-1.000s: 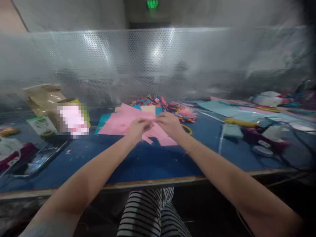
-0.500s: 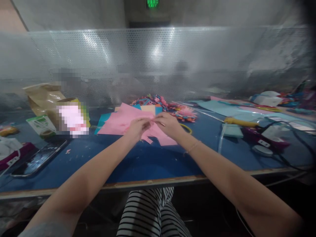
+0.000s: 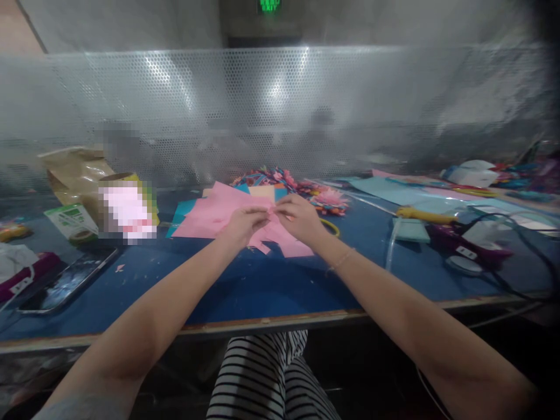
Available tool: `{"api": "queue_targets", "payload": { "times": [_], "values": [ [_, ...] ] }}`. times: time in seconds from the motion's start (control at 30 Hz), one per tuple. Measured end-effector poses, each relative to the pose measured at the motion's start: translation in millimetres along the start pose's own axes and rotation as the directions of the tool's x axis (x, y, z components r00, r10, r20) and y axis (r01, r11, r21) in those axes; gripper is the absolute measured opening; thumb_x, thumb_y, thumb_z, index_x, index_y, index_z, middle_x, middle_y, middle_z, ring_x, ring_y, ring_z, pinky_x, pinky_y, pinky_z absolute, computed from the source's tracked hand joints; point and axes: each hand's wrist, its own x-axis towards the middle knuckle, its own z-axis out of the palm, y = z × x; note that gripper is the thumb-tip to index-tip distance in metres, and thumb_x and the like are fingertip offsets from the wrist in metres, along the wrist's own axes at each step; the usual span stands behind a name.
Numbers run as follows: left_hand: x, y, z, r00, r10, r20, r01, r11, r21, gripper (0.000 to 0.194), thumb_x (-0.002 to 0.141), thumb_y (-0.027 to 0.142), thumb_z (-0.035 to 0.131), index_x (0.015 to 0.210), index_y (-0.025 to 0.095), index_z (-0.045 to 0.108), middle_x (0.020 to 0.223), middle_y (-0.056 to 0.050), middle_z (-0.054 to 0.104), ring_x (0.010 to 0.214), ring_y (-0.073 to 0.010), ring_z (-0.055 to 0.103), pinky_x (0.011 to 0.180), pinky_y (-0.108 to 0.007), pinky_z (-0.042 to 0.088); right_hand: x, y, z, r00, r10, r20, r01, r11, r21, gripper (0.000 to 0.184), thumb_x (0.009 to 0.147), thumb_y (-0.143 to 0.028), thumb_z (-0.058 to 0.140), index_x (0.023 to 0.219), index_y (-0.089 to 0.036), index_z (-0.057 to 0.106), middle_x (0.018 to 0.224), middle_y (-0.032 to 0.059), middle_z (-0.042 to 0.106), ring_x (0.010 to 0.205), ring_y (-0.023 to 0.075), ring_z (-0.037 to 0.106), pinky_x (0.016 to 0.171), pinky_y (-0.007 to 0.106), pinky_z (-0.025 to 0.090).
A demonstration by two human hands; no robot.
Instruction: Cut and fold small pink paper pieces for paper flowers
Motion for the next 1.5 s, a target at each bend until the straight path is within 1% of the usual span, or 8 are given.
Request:
{"api": "queue_targets", "payload": {
  "times": [0.17, 0.3, 0.43, 0.53, 0.6, 0.8, 1.07, 1.5],
  "values": [
    [0.2, 0.6, -0.3, 0.999, -0.034, 0.017, 0.035, 0.999, -0.025, 0.015, 0.049, 0.001, 0.062, 0.062, 0.009, 0.059, 0.059, -0.003, 0.061, 0.059, -0.0087, 0.058, 0.072, -0.025, 0.046, -0.4, -0.4, -0.7, 0.998, 0.058, 0.012, -0.059, 0.998, 0.035, 0.013, 0.071, -0.014, 0.049, 0.073, -0.018, 0.061, 0.079, 0.0060, 0.058, 0.077, 0.0136, 0.054, 0.070, 0.029, 0.047],
    [1.8, -1.5, -1.3, 1.000, 0.014, -0.007, -0.014, 1.000, -0.002, 0.015, 0.048, 0.004, 0.064, 0.061, 0.010, 0.058, 0.056, -0.001, 0.060, 0.058, -0.0091, 0.057, 0.073, -0.028, 0.046, 1.1, -3.1, 1.0, 0.964, 0.255, 0.076, -0.265, 0.943, 0.201, 0.013, 0.070, -0.017, 0.050, 0.079, -0.017, 0.059, 0.082, 0.0061, 0.058, 0.078, 0.0137, 0.056, 0.068, 0.028, 0.048],
    [2.4, -5.1, -2.4, 0.996, 0.083, -0.011, -0.082, 0.994, 0.070, 0.020, 0.045, 0.007, 0.066, 0.062, 0.010, 0.057, 0.057, -0.001, 0.060, 0.059, -0.0104, 0.058, 0.072, -0.030, 0.045, 2.1, -4.3, 4.9, 0.822, 0.521, 0.230, -0.569, 0.727, 0.384, 0.020, 0.069, -0.027, 0.053, 0.086, -0.015, 0.053, 0.071, 0.0031, 0.059, 0.063, 0.0118, 0.057, 0.058, 0.026, 0.049],
    [1.6, -6.1, -2.1, 0.988, 0.151, 0.020, -0.153, 0.970, 0.189, 0.022, 0.045, 0.010, 0.068, 0.064, 0.010, 0.057, 0.059, -0.002, 0.061, 0.058, -0.0109, 0.057, 0.067, -0.029, 0.045, 2.2, -4.0, 4.9, 0.715, 0.596, 0.366, -0.699, 0.616, 0.362, 0.021, 0.066, -0.035, 0.056, 0.070, -0.014, 0.054, 0.061, 0.0022, 0.058, 0.054, 0.0105, 0.055, 0.053, 0.025, 0.049],
    [1.1, -5.5, -1.3, 0.980, 0.197, 0.036, -0.200, 0.951, 0.237, 0.022, 0.045, 0.011, 0.068, 0.065, 0.011, 0.057, 0.060, -0.002, 0.061, 0.060, -0.0109, 0.057, 0.066, -0.028, 0.045, 2.8, -4.5, 3.1, 0.683, 0.616, 0.393, -0.730, 0.587, 0.349, 0.025, 0.065, -0.038, 0.057, 0.066, -0.013, 0.055, 0.058, 0.0018, 0.058, 0.053, 0.0096, 0.054, 0.053, 0.024, 0.048],
    [1.2, -4.7, -1.7, 0.986, 0.163, 0.027, -0.165, 0.951, 0.262, 0.023, 0.046, 0.011, 0.067, 0.066, 0.011, 0.058, 0.062, -0.003, 0.061, 0.061, -0.0112, 0.056, 0.066, -0.029, 0.044, 8.4, -10.9, -1.8, 0.669, 0.672, 0.317, -0.738, 0.551, 0.390, 0.031, 0.062, -0.043, 0.058, 0.057, -0.013, 0.054, 0.051, 0.0001, 0.053, 0.047, 0.0071, 0.048, 0.049, 0.021, 0.045],
    [-0.7, -7.0, -5.1, 0.990, 0.083, 0.118, -0.104, 0.978, 0.181, 0.013, 0.053, 0.019, 0.065, 0.061, 0.010, 0.061, 0.060, -0.004, 0.061, 0.059, -0.0104, 0.056, 0.069, -0.029, 0.044, 11.7, -14.1, -4.4, 0.663, 0.664, 0.346, -0.744, 0.536, 0.398, 0.028, 0.061, -0.040, 0.059, 0.058, -0.013, 0.053, 0.051, -0.0010, 0.051, 0.046, 0.0064, 0.047, 0.049, 0.021, 0.043],
    [0.7, -5.9, -1.9, 0.991, 0.128, 0.029, -0.131, 0.970, 0.205, 0.007, 0.054, 0.018, 0.060, 0.056, 0.010, 0.059, 0.053, -0.002, 0.058, 0.053, -0.0092, 0.054, 0.061, -0.026, 0.043, 9.7, -10.9, -7.4, 0.673, 0.640, 0.371, -0.736, 0.534, 0.416, 0.022, 0.060, -0.035, 0.060, 0.057, -0.012, 0.057, 0.049, 0.0001, 0.054, 0.046, 0.0080, 0.051, 0.049, 0.021, 0.043]
  ]
}}
